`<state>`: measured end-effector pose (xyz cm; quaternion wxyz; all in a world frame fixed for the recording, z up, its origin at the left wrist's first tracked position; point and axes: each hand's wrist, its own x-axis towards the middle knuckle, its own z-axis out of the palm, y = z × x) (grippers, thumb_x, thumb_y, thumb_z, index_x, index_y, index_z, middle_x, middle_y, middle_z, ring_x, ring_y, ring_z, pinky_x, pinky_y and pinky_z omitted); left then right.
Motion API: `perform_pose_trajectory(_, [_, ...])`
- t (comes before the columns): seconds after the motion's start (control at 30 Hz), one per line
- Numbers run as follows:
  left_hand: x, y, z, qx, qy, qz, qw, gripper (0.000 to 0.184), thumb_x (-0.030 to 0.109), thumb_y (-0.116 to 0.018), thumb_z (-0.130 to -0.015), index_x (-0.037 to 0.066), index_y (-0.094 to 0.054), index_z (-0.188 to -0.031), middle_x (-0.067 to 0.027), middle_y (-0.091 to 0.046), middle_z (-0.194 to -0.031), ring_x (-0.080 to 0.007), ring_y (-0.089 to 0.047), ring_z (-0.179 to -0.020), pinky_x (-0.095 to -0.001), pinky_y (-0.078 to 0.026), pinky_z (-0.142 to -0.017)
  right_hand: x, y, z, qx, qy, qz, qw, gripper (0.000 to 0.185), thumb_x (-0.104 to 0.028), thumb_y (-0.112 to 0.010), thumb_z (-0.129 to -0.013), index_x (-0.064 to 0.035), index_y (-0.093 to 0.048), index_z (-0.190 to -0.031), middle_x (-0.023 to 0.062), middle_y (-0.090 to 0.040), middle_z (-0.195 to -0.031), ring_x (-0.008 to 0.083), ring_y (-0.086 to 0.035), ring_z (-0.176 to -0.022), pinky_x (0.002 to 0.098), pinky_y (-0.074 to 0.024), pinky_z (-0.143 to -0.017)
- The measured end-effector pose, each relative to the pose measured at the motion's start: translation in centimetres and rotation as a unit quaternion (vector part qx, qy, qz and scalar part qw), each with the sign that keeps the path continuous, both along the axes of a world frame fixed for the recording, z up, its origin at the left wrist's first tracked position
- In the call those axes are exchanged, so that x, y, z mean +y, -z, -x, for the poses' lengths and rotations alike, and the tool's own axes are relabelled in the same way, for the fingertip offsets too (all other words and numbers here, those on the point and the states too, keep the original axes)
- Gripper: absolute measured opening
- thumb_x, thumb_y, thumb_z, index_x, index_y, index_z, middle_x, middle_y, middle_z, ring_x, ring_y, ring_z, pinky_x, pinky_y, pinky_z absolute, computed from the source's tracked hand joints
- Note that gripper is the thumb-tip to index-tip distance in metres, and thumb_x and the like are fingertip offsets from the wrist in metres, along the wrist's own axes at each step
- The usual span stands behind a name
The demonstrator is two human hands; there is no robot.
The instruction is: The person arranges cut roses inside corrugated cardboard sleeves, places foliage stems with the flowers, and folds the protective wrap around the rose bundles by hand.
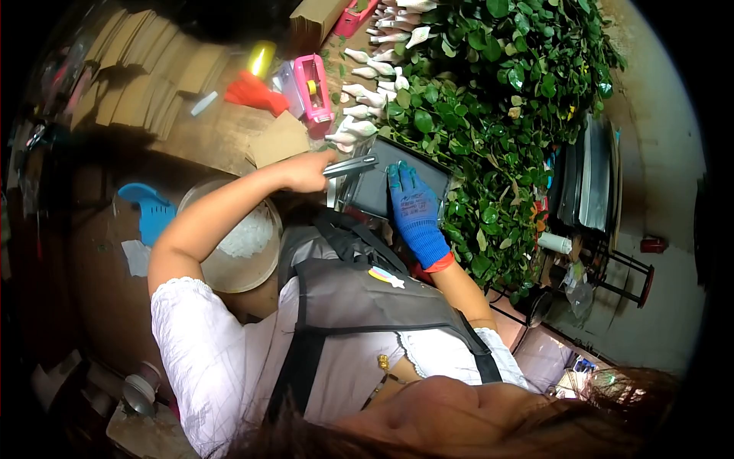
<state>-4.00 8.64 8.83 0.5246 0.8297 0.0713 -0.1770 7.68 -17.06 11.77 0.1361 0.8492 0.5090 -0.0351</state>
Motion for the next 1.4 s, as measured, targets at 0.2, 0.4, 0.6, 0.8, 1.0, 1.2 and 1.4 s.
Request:
perform_pose_trajectory(0.2, [-2.0, 0.6, -0.1, 0.011, -0.038, -0.207, 0.977, 0.038, 0.016, -0.071, -0.075, 0.01, -0.063, -0.112, -0.0198, -0.069, -0.09, -0.0416, -0.066, -0.093, -0.0488, -0.052, -0.08, -0.2, 0.5, -0.5, 0.002, -0.013, -0.007, 1.0, 0.055, -0.011, -0.049, -0.093, -0.0049, -0.042, -0.147, 0.0178, -0.044, -0.152, 0.0312, -0.048, -0.136, 0.0391, -0.044, -0.105])
perform_pose_trajectory(0.4, [-0.7, 2.5, 2.8, -0.042, -0.105, -0.087, 0.99, 0.031, 0.017, -0.071, -0.08, 0.0, -0.057, -0.102, -0.0212, -0.066, -0.104, -0.0388, -0.063, -0.103, -0.0457, -0.049, -0.087, -0.2, -0.1, -0.7, 0.006, -0.019, 0.006, 1.0, 0.06, -0.009, -0.05, -0.091, -0.0067, -0.039, -0.15, 0.0187, -0.042, -0.154, 0.0328, -0.05, -0.135, 0.0396, -0.0451, -0.107])
perform_pose_trajectory(0.6, [-3.3, 2.8, 6.2, -0.242, 0.043, -0.549, 0.799, 0.014, 0.017, -0.053, -0.087, 0.008, -0.061, -0.093, -0.0087, -0.06, -0.086, -0.0264, -0.06, -0.087, -0.0453, -0.045, -0.095, -0.1, -0.3, -0.8, -0.007, -0.03, 0.018, 0.999, 0.061, -0.009, -0.052, -0.091, -0.0069, -0.038, -0.15, 0.0184, -0.043, -0.153, 0.0321, -0.05, -0.135, 0.0384, -0.0465, -0.105])
perform_pose_trajectory(0.8, [-4.1, 1.4, 4.5, -0.345, 0.086, -0.512, 0.782, 0.01, 0.018, -0.055, -0.083, 0.009, -0.057, -0.087, -0.006, -0.058, -0.081, -0.0237, -0.06, -0.082, -0.0423, -0.047, -0.089, 0.0, -0.6, -0.6, -0.016, -0.035, 0.032, 0.999, 0.064, -0.013, -0.056, -0.09, -0.009, -0.038, -0.151, 0.017, -0.042, -0.154, 0.0304, -0.05, -0.134, 0.0383, -0.0483, -0.101])
perform_pose_trajectory(1.0, [-0.6, 2.6, 0.7, -0.275, 0.201, -0.431, 0.836, 0.007, 0.02, -0.057, -0.082, 0.014, -0.055, -0.084, -0.0027, -0.058, -0.074, -0.0211, -0.062, -0.074, -0.038, -0.05, -0.079, 0.0, -0.3, -0.6, -0.018, -0.019, 0.03, 0.999, 0.06, -0.011, -0.052, -0.091, -0.0084, -0.04, -0.149, 0.0155, -0.043, -0.154, 0.0301, -0.05, -0.134, 0.0392, -0.0465, -0.103])
perform_pose_trajectory(1.2, [3.2, 3.0, -3.6, -0.479, 0.228, -0.489, 0.693, 0.013, 0.022, -0.054, -0.085, 0.01, -0.056, -0.09, -0.0064, -0.059, -0.088, -0.0247, -0.059, -0.095, -0.0415, -0.04, -0.104, 0.0, -0.3, -0.3, -0.018, -0.009, -0.006, 1.0, 0.058, -0.009, -0.051, -0.09, -0.0079, -0.043, -0.148, 0.0153, -0.047, -0.151, 0.0307, -0.053, -0.132, 0.0387, -0.0479, -0.103])
perform_pose_trajectory(1.4, [1.7, 3.7, -8.3, -0.384, 0.128, -0.625, 0.667, 0.013, 0.021, -0.054, -0.087, 0.01, -0.06, -0.092, -0.0093, -0.066, -0.092, -0.0262, -0.062, -0.095, -0.0409, -0.043, -0.095, 0.0, 0.0, -0.1, -0.005, 0.006, -0.027, 1.0, 0.054, -0.01, -0.051, -0.091, -0.0075, -0.046, -0.145, 0.0145, -0.049, -0.148, 0.0305, -0.052, -0.132, 0.0397, -0.0461, -0.103])
